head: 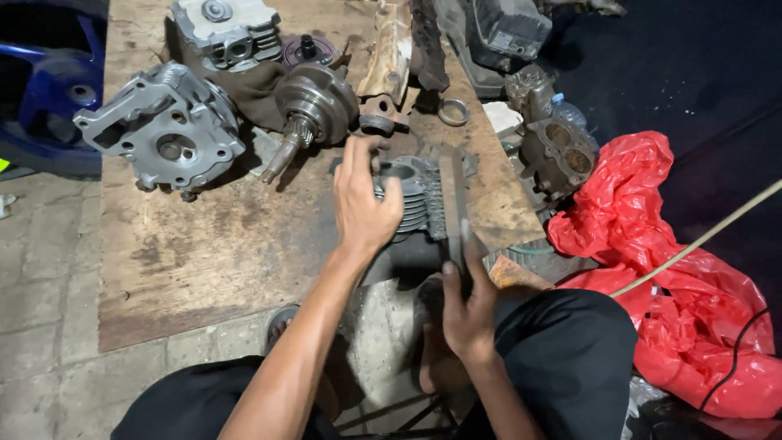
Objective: Cleaning a motorcycle cylinder block by scrubbing the cooling fins with a wire brush
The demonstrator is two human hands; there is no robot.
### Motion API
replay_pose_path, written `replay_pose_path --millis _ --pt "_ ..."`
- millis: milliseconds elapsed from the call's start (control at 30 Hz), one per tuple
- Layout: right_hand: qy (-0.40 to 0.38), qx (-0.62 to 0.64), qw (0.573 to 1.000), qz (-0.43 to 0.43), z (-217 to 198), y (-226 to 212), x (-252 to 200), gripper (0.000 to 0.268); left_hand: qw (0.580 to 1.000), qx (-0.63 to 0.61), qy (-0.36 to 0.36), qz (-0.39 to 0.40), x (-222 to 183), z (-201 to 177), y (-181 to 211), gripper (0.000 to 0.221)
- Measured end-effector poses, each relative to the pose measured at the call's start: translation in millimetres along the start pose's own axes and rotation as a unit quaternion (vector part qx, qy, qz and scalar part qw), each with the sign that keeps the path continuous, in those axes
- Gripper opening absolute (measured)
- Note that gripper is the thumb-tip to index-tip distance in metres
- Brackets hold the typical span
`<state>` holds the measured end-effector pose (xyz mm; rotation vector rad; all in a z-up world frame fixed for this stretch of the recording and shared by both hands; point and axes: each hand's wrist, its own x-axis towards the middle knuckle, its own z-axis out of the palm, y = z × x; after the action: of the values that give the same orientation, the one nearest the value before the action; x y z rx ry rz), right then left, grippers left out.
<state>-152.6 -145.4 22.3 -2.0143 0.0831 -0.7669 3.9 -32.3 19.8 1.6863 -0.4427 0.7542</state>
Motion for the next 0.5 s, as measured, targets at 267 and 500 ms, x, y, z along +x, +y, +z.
replay_pose_path --millis 267,500 --pt "0.038 0.006 0.999 -0.012 8.3 -23.3 44.8 0.048 1.0 0.013 -0.01 0.017 -3.8 -0.3 -3.8 0.041" --pt "0.032 -0.013 0.998 0.05 13.6 7.7 1.6 0.052 0.999 -0.013 -0.015 -0.028 1.9 -4.3 6.9 0.036"
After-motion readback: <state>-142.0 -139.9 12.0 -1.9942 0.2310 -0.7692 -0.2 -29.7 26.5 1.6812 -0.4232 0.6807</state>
